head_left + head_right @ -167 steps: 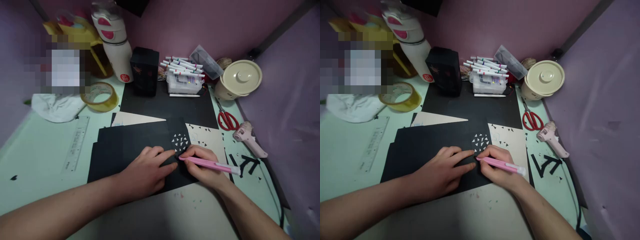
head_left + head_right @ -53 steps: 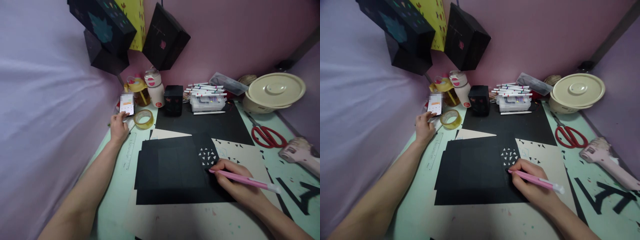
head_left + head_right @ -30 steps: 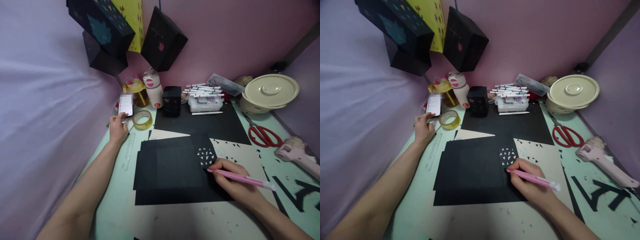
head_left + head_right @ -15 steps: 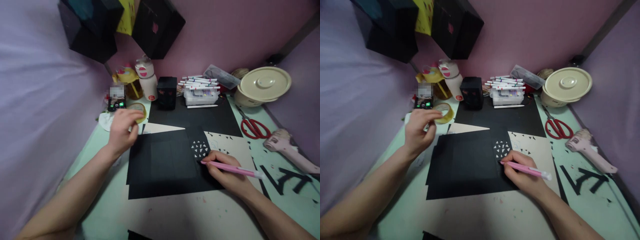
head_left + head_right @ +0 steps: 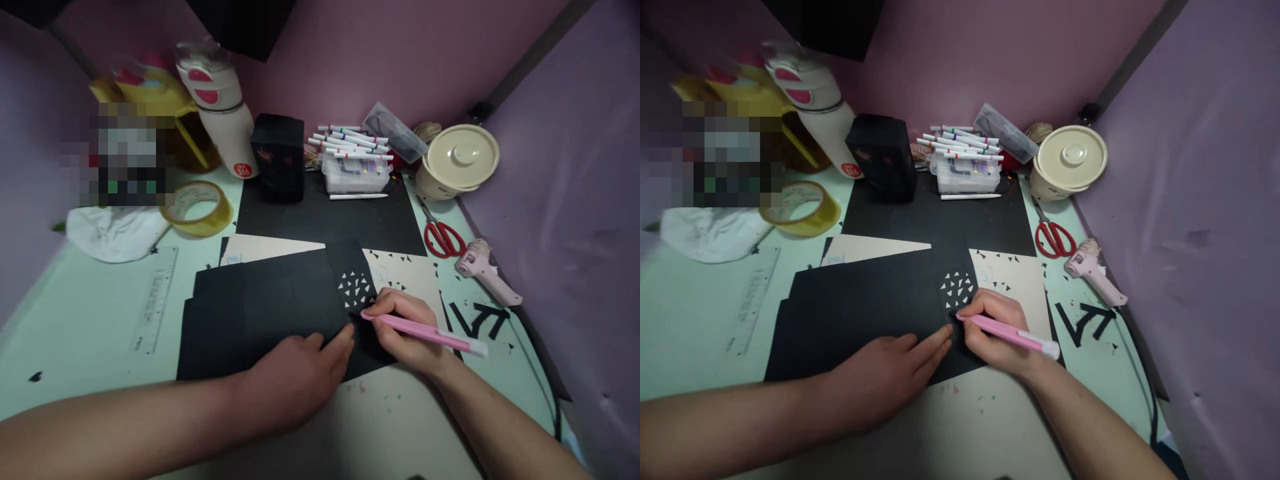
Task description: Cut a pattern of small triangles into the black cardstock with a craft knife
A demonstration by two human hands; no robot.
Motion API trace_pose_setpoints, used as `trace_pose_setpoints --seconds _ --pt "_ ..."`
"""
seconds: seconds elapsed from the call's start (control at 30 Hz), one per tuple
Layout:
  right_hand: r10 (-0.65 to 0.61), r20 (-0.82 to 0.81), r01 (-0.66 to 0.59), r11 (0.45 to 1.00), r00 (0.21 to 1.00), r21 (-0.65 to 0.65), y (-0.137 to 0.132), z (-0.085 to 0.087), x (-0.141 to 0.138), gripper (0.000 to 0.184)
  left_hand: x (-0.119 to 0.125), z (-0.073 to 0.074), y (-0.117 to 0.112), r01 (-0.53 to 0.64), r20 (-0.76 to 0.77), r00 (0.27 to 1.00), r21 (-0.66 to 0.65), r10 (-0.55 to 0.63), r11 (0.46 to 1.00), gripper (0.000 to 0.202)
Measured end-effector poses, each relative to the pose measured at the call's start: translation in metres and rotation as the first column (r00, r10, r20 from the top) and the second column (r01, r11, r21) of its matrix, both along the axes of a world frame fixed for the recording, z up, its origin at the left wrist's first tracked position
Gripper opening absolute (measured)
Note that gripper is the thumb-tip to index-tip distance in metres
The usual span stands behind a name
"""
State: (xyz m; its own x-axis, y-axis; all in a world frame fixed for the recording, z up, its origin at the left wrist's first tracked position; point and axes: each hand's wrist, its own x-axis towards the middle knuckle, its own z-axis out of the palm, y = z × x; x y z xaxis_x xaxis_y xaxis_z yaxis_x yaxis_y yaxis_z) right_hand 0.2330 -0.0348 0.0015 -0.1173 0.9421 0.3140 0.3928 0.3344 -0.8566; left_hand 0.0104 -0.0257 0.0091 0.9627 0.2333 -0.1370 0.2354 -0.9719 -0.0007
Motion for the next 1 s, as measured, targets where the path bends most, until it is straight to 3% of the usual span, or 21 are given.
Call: trace_pose_setpoints --seconds 0.2,1.0 --pt "0.098 0.058 -0.099 0.995 0.993 0.007 -0.0007 0.0011 -0.0021 0.016 -0.0012 0.0002 -0.0088 -0.004 0.056 0.998 -0.021 0.005 1.000 0.051" --pt "0.110 0.050 -0.105 0.990 0.993 -0.096 -0.0016 -0.0030 0.0014 0.014 0.0003 -0.0024 -0.0103 -0.044 0.114 0.992 -0.027 0.047 0.999 0.050"
